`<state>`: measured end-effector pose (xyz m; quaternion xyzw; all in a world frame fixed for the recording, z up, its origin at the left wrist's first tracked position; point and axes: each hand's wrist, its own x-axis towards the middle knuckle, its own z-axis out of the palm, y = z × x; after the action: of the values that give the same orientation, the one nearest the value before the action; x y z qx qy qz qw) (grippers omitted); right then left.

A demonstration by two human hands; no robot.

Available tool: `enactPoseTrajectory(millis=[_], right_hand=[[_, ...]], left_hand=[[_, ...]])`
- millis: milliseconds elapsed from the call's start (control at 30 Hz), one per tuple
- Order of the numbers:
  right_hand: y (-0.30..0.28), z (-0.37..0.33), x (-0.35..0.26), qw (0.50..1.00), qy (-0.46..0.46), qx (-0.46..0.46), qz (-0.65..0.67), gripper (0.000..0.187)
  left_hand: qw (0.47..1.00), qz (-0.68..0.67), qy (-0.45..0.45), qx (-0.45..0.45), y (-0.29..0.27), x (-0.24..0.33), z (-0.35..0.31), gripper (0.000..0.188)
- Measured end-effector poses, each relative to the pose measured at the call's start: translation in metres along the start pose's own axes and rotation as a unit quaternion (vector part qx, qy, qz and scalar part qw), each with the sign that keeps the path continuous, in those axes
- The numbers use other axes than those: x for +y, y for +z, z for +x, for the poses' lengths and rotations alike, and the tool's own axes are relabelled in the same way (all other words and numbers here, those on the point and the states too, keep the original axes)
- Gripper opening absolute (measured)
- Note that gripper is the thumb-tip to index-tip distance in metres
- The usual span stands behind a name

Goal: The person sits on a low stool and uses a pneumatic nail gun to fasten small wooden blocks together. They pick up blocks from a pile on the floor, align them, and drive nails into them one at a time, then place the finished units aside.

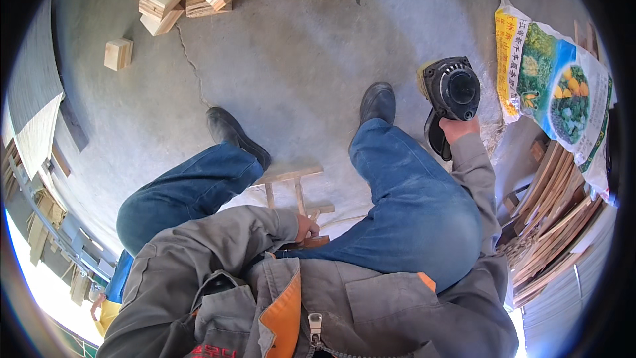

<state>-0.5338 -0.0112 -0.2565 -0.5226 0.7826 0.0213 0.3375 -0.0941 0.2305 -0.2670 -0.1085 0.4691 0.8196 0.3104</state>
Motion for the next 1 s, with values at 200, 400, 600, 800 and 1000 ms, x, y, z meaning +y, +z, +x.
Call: enactPoseTrajectory(millis=[200, 400, 600, 800, 1000], right_hand=[[0.017, 0.0, 0.006, 0.994, 0.023, 0.072, -0.08, 0.028], [0.019, 0.012, 0.002, 0.992, 0.053, 0.032, -0.111, 0.027], [0.004, 0.005, -0.038, 0.989, 0.061, 0.017, -0.137, 0.027], [0.001, 0.003, -0.04, 0.986, 0.097, 0.008, -0.135, 0.026], [0.002, 0.008, -0.029, 0.985, 0.103, -0.018, -0.14, 0.025]], left_hand=[[0.996, 0.092, -0.016, 0.016, -0.028, 0.007, -0.001, 0.047], [0.985, 0.147, -0.043, 0.074, -0.025, -0.002, -0.001, 0.038], [0.977, 0.173, -0.045, 0.115, -0.013, 0.008, -0.006, 0.04], [0.868, 0.093, -0.023, 0.487, -0.103, 0.079, -0.078, 0.065], [0.435, 0.251, 0.083, 0.861, -0.269, 0.135, -0.214, 0.1]])
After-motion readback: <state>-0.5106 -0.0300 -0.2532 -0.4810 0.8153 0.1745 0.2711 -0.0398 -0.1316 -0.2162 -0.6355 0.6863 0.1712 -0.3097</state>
